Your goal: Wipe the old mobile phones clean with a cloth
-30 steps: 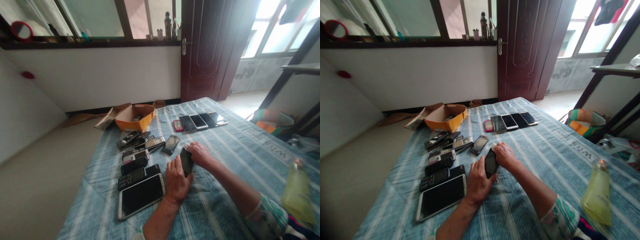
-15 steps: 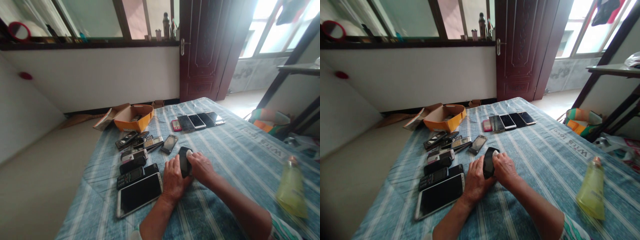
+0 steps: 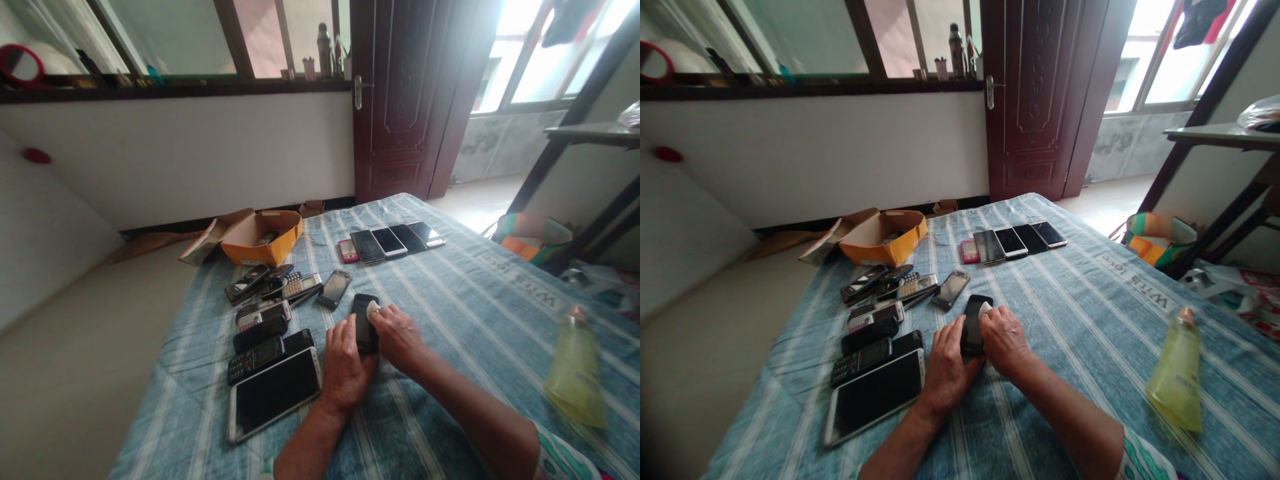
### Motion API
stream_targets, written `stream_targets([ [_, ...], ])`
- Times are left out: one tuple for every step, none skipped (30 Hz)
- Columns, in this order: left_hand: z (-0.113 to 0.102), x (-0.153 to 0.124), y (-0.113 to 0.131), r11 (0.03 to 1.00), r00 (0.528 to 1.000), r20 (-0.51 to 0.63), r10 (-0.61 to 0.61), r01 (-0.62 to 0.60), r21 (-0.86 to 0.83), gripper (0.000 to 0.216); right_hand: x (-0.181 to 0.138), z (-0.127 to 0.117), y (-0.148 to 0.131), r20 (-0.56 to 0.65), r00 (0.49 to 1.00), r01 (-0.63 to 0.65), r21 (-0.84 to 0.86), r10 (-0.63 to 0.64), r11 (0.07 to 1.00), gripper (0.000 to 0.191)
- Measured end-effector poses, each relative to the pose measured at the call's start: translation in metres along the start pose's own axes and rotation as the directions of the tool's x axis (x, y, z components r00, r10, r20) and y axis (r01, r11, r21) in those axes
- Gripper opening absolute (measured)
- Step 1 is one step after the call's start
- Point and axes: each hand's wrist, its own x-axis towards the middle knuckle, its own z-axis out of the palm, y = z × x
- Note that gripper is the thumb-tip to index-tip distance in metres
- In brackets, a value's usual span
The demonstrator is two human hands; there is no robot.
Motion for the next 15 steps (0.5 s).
stream_targets([
  [0.001, -0.001, -0.001, 1.000, 1.000, -0.008, -0.005, 0.005, 0.001, 0.062, -0.003, 0.001, -0.001, 0.003, 1.000, 0.008, 0.006, -0.008, 1.000, 0.027],
  [0.002, -0.001, -0.002, 1.000, 1.000, -0.017, -0.009, 0.009, 0.004, 0.062, -0.007, 0.003, -0.002, 0.009, 1.000, 0.020, 0.016, -0.020, 1.000, 0.026],
  [0.004, -0.002, -0.002, 1.000, 1.000, -0.028, -0.011, 0.011, 0.009, 0.062, -0.012, 0.004, -0.003, 0.019, 0.999, 0.034, 0.027, -0.035, 0.999, 0.026],
  [0.005, -0.002, -0.003, 1.000, 0.999, -0.038, -0.011, 0.012, 0.016, 0.062, -0.016, 0.004, -0.004, 0.031, 0.998, 0.049, 0.039, -0.050, 0.998, 0.025],
  [0.006, -0.002, -0.003, 1.000, 0.999, -0.044, -0.011, 0.012, 0.023, 0.062, -0.019, 0.004, -0.005, 0.042, 0.997, 0.059, 0.049, -0.061, 0.997, 0.024],
  [0.006, -0.002, -0.003, 1.000, 0.999, -0.046, -0.010, 0.012, 0.028, 0.062, -0.019, 0.002, -0.005, 0.048, 0.997, 0.063, 0.055, -0.065, 0.997, 0.024],
  [0.006, -0.002, -0.002, 0.999, 0.999, -0.044, -0.009, 0.010, 0.030, 0.062, -0.017, 0.000, -0.004, 0.047, 0.997, 0.057, 0.055, -0.059, 0.997, 0.025],
  [0.006, -0.002, -0.001, 0.999, 0.999, -0.039, -0.008, 0.009, 0.031, 0.062, -0.012, -0.003, -0.002, 0.040, 0.998, 0.038, 0.050, -0.040, 0.998, 0.026],
  [0.005, -0.002, 0.000, 0.999, 0.999, -0.030, -0.011, 0.012, 0.030, 0.062, -0.004, -0.006, 0.000, 0.019, 1.000, 0.015, 0.039, -0.015, 0.999, 0.027],
  [0.003, -0.001, 0.001, 0.999, 1.000, -0.021, -0.020, 0.021, 0.029, 0.062, 0.007, -0.009, 0.002, 0.013, 1.000, -0.021, 0.025, 0.021, 0.999, 0.028],
  [0.002, 0.000, 0.003, 0.999, 0.999, -0.012, -0.033, 0.033, 0.028, 0.062, 0.018, -0.012, 0.004, 0.019, 0.998, -0.062, 0.008, 0.062, 0.998, 0.030],
  [0.001, 0.000, 0.004, 0.998, 0.999, -0.003, -0.048, 0.048, 0.027, 0.062, 0.029, -0.014, 0.006, 0.018, 0.996, -0.091, -0.004, 0.091, 0.996, 0.031],
  [-0.001, 0.001, 0.006, 0.998, 0.998, 0.006, -0.064, 0.063, 0.025, 0.061, 0.039, -0.015, 0.008, 0.019, 0.994, -0.105, -0.008, 0.105, 0.994, 0.030],
  [-0.002, 0.001, 0.007, 0.997, 0.997, 0.014, -0.074, 0.074, 0.022, 0.061, 0.047, -0.016, 0.008, 0.021, 0.993, -0.112, -0.011, 0.112, 0.994, 0.029],
  [-0.003, 0.001, 0.008, 0.997, 0.997, 0.023, -0.080, 0.080, 0.017, 0.061, 0.052, -0.016, 0.008, 0.022, 0.993, -0.117, -0.012, 0.117, 0.993, 0.029],
])
